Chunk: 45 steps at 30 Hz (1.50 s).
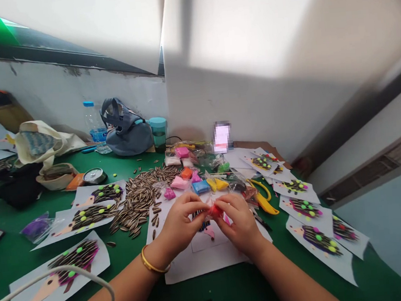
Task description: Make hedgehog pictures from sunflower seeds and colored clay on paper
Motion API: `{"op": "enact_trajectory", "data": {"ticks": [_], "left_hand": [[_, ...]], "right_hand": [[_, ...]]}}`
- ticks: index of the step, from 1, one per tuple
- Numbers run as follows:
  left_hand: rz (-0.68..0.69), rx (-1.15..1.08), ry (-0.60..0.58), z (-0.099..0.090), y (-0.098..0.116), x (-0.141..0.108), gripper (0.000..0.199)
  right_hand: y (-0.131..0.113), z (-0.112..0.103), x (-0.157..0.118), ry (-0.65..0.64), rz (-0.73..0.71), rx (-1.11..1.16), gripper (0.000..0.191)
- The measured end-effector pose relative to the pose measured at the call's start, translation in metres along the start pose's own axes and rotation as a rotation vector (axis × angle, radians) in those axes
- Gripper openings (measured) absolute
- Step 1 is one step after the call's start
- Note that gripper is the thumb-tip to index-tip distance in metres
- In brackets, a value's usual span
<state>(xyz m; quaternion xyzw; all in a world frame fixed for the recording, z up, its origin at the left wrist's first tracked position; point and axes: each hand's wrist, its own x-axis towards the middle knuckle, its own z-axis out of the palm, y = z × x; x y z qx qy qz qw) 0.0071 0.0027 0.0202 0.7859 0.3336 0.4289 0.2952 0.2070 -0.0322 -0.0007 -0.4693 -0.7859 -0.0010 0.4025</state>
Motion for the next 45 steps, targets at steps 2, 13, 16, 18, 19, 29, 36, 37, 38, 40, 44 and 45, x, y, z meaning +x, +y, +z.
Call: {"op": "enact_trajectory", "data": {"ticks": [2, 13, 16, 18, 19, 29, 36, 37, 38, 40, 44, 45], "left_hand": [[-0.006, -0.018, -0.010, 0.002, -0.004, 0.000, 0.014], [-0.007, 0.031, -0.018, 0.005, -0.008, 0.000, 0.008], [0.007, 0.036, -0.023, 0.003, -0.007, 0.001, 0.005], [0.005, 0.050, -0.033, 0.002, -0.006, 0.001, 0.005], [0.003, 0.057, -0.039, 0.002, -0.005, 0.001, 0.005], [0.115, 0.145, -0.078, 0.001, -0.007, -0.001, 0.008], [0.099, 0.146, -0.076, -0.002, -0.007, 0.000, 0.008], [0.100, 0.170, -0.082, -0.003, -0.006, 0.000, 0.010], [0.106, 0.201, -0.092, -0.003, -0.005, 0.000, 0.012], [0.124, 0.276, -0.127, -0.004, -0.004, 0.000, 0.017], [0.136, 0.350, -0.181, -0.005, -0.003, 0.000, 0.026], [0.126, 0.331, -0.180, -0.005, -0.003, 0.000, 0.026]], "right_hand": [[-0.002, 0.000, 0.001, -0.010, -0.002, 0.007, 0.021], [-0.005, 0.001, 0.001, -0.076, -0.017, -0.027, 0.020], [-0.004, 0.001, 0.000, -0.093, -0.019, -0.034, 0.019], [-0.003, 0.001, 0.000, -0.098, -0.016, -0.034, 0.018], [-0.003, 0.001, 0.000, -0.095, -0.013, -0.032, 0.018], [-0.004, -0.001, 0.000, -0.100, 0.012, 0.030, 0.018], [-0.004, -0.002, 0.001, -0.096, 0.026, 0.086, 0.015], [-0.004, -0.001, 0.001, -0.093, 0.029, 0.095, 0.014], [-0.003, -0.001, 0.000, -0.091, 0.032, 0.104, 0.013], [-0.003, 0.000, 0.000, -0.091, 0.036, 0.121, 0.012], [-0.003, 0.001, -0.001, -0.099, 0.034, 0.133, 0.014], [-0.003, 0.000, -0.001, -0.102, 0.033, 0.132, 0.015]]}}
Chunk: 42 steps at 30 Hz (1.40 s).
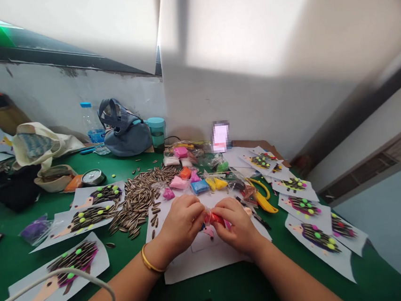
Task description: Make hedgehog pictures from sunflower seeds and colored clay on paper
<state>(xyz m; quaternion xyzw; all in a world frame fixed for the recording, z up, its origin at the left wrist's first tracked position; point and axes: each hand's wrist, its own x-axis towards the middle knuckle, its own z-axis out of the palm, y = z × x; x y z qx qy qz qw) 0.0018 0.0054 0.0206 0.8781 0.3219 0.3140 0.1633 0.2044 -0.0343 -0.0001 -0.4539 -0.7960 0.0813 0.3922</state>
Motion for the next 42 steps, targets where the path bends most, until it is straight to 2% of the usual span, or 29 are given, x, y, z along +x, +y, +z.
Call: {"op": "enact_trajectory", "data": {"ticks": [8, 13, 16, 21, 24, 28, 32, 42], "left_hand": [[-0.168, -0.401, 0.124, 0.000, -0.002, 0.004, 0.007], [-0.214, -0.439, 0.147, -0.003, -0.003, 0.005, 0.020], [-0.246, -0.459, 0.155, -0.002, -0.003, 0.006, 0.014], [-0.269, -0.500, 0.141, -0.002, -0.002, 0.007, 0.010], [-0.268, -0.518, 0.113, -0.002, -0.001, 0.007, 0.016], [-0.258, -0.529, 0.064, 0.000, 0.002, 0.005, 0.024], [-0.234, -0.562, 0.029, 0.003, 0.005, 0.004, 0.029], [-0.242, -0.605, -0.024, 0.007, 0.007, 0.003, 0.034]], "right_hand": [[0.002, -0.003, 0.001, 0.028, 0.027, -0.011, 0.015], [0.012, -0.006, 0.002, 0.038, 0.071, -0.124, 0.015], [0.028, -0.008, 0.001, 0.061, 0.099, -0.283, 0.018], [0.049, -0.009, 0.000, 0.098, 0.186, -0.504, 0.041], [0.042, -0.011, 0.000, 0.150, 0.140, -0.421, 0.033], [0.012, -0.011, 0.001, 0.208, 0.007, -0.143, 0.021], [-0.013, -0.007, 0.002, 0.225, 0.021, 0.038, 0.019], [-0.021, -0.004, 0.003, 0.196, 0.034, 0.146, 0.009]]}}
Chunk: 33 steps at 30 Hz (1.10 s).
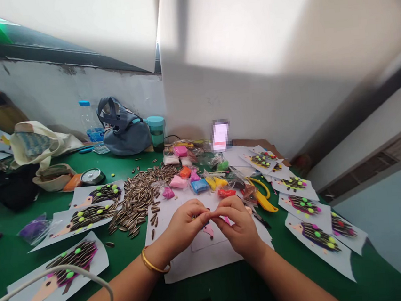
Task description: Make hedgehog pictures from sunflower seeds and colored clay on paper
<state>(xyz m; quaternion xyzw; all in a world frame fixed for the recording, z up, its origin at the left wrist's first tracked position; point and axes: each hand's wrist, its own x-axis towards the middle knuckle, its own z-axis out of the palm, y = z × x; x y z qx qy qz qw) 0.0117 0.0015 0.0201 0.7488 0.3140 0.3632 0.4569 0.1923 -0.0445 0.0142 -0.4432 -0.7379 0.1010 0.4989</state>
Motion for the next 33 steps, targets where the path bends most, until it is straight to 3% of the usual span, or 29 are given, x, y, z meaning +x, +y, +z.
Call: {"op": "enact_trajectory", "data": {"ticks": [9, 15, 21, 27, 30, 33], "left_hand": [[-0.004, 0.001, -0.024, -0.001, 0.001, 0.000, 0.041], [-0.137, -0.130, 0.002, 0.002, 0.001, -0.001, 0.031], [-0.145, -0.181, 0.017, 0.002, 0.002, -0.001, 0.032], [-0.099, -0.002, 0.107, -0.009, -0.004, 0.004, 0.025], [-0.123, 0.161, 0.173, -0.015, -0.013, 0.007, 0.025], [-0.182, 0.382, 0.141, -0.018, -0.021, 0.008, 0.024]], "right_hand": [[0.002, 0.000, -0.003, -0.004, 0.018, 0.009, 0.009], [0.001, 0.000, -0.002, 0.011, -0.021, 0.012, 0.008], [0.001, -0.001, -0.002, 0.014, -0.023, 0.001, 0.009], [0.022, -0.010, -0.012, -0.037, 0.093, -0.070, 0.012], [0.030, -0.014, -0.023, -0.165, 0.138, -0.166, 0.015], [0.030, -0.014, -0.033, -0.299, 0.146, -0.259, 0.017]]}}
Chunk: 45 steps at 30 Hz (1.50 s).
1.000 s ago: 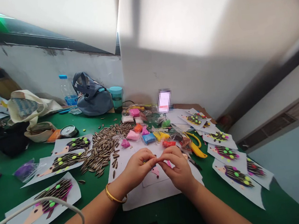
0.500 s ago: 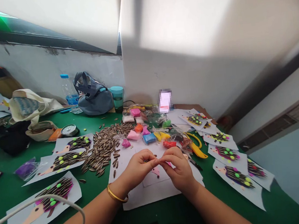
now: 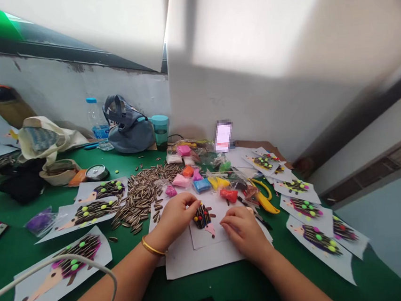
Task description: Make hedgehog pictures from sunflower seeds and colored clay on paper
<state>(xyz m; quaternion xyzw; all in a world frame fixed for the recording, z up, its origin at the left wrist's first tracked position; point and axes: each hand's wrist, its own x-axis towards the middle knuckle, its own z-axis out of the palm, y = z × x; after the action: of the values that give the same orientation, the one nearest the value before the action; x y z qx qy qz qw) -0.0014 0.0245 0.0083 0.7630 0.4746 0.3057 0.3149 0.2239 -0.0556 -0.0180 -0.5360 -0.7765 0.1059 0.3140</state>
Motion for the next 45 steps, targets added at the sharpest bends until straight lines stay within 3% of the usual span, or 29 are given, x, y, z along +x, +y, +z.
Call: {"op": "enact_trajectory", "data": {"ticks": [4, 8, 11, 13, 15, 18, 21, 24, 27, 31, 35, 45], "left_hand": [[-0.006, 0.219, -0.019, 0.003, -0.010, 0.002, 0.024], [-0.005, 0.252, 0.003, 0.002, -0.014, 0.005, 0.024], [0.043, 0.269, 0.027, -0.003, -0.005, 0.003, 0.022], [0.183, 0.287, 0.006, -0.005, 0.008, -0.004, 0.021], [0.367, 0.296, -0.094, 0.000, 0.021, -0.016, 0.019], [0.585, 0.403, -0.280, 0.019, 0.034, -0.039, 0.012], [0.688, 0.521, -0.401, 0.040, 0.035, -0.058, 0.004], [0.681, 0.633, -0.451, 0.049, 0.035, -0.064, 0.004], [0.655, 0.707, -0.466, 0.046, 0.042, -0.063, 0.006], [0.701, 0.710, -0.446, 0.042, 0.048, -0.066, 0.009], [0.696, 0.713, -0.462, 0.047, 0.040, -0.076, 0.009], [0.620, 0.659, -0.299, 0.059, 0.027, -0.089, 0.005]], "right_hand": [[-0.004, 0.002, -0.005, -0.063, -0.010, -0.093, 0.021], [-0.006, 0.002, -0.007, -0.062, -0.049, -0.193, 0.025], [-0.005, 0.001, -0.012, -0.062, -0.093, -0.266, 0.030], [-0.003, 0.001, -0.018, -0.057, -0.138, -0.310, 0.032], [-0.001, 0.001, -0.024, -0.044, -0.185, -0.347, 0.031], [0.002, 0.000, -0.032, -0.009, -0.237, -0.375, 0.029], [0.003, -0.002, -0.037, 0.003, -0.244, -0.382, 0.029], [0.002, -0.003, -0.036, -0.005, -0.211, -0.381, 0.030], [0.001, -0.003, -0.034, 0.004, -0.205, -0.382, 0.030], [0.000, -0.004, -0.034, 0.011, -0.199, -0.373, 0.031], [-0.001, -0.005, -0.037, 0.003, -0.190, -0.357, 0.033], [-0.002, -0.005, -0.035, -0.009, -0.158, -0.335, 0.026]]}}
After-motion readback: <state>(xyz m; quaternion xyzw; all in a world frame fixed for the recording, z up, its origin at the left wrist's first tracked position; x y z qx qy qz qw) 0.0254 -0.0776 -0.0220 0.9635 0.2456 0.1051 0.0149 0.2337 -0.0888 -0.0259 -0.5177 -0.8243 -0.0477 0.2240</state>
